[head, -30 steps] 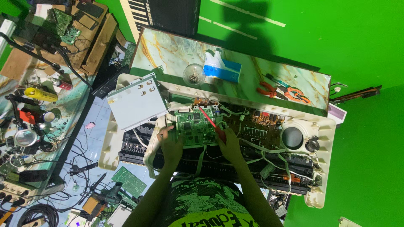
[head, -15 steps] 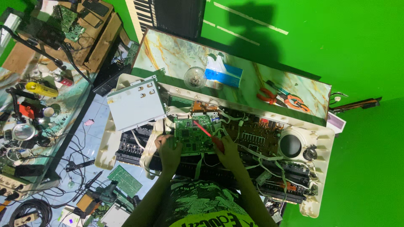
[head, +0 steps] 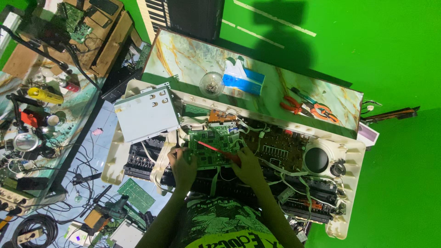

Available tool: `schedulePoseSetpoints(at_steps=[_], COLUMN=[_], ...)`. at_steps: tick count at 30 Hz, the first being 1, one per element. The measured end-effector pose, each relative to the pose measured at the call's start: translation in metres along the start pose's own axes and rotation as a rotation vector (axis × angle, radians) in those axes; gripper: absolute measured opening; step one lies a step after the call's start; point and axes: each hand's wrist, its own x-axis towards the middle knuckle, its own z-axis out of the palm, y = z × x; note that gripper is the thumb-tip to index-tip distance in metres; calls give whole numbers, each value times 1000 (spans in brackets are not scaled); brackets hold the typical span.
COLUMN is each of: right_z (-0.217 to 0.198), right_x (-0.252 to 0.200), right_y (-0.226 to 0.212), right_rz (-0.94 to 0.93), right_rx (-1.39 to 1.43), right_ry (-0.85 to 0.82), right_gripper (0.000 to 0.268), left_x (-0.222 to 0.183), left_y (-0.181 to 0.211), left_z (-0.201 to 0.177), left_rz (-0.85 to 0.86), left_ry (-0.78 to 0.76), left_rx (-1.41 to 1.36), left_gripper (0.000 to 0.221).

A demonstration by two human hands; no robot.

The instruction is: The person removes screws from a circuit board inside an opened electronic keyboard using a screwdriver and pulls on internal wiring with pliers.

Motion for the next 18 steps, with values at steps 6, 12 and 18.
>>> schedulePoseSetpoints(at_steps=[6,12,18], right_z=[5,2,4], right_x=[-1,-4,7], right_y=[3,-7,-30], right_rz=[-75,-95,68], right_rx=[-45,-71,-183], right_ry=[72,141,131], right_gripper=[31,33,29], left_x=[5,19,35], left_y=[15,0,11], left_z=[-1,23,48], left_rz=[22,414,418], left_ry=[5,-109,-203], left_rx=[365,155,-44], left_gripper=[32,19,21])
